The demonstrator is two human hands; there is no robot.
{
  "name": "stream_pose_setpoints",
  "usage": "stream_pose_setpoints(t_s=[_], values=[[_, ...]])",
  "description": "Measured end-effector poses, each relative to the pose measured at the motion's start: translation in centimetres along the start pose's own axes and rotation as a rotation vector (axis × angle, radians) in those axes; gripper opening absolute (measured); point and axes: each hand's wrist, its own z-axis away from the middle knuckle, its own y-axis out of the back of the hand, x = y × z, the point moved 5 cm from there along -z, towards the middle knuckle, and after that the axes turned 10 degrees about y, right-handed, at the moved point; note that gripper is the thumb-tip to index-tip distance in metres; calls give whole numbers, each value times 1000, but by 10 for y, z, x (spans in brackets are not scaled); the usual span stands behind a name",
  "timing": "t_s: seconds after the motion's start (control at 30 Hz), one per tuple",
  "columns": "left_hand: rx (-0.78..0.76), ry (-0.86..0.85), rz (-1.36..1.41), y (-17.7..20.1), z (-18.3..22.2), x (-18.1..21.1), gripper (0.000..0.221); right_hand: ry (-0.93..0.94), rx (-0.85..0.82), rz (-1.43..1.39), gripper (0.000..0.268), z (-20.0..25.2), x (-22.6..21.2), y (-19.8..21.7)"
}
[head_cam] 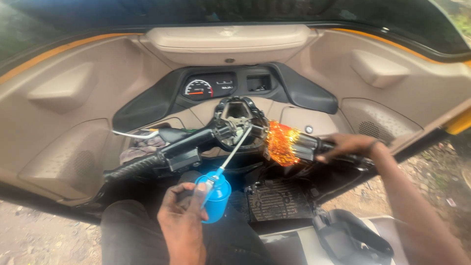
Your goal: Repairing the steering and dashboard assembly of an auto-rickshaw, including cleaning components and applying lubricant.
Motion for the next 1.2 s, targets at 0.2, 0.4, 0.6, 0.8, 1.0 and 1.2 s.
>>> stream_pose_setpoints(t_s=[0.2, 0.4, 0.6, 0.8, 1.0, 1.2], values=[[-19, -50, -19, 9, -11, -4, 18, 156, -93, 40, 54, -12, -57, -17], [-35, -83, -50, 6, -1, 17, 19, 92, -95, -25, 35, -11, -55, -20], [-21, -54, -81, 12, -8, 13, 19, 75, -104, -76, 35, -12, -55, -20], [-63, -112, -63, 11, -12, 21, 18, 82, -73, 5, 42, -12, -56, -18], [-67, -118, -103, 14, -22, 17, 13, 60, -31, 20, 46, -1, -68, -17], [-83, -137, -105, 11, -22, 26, 18, 107, -83, -48, 41, -1, -69, -19]])
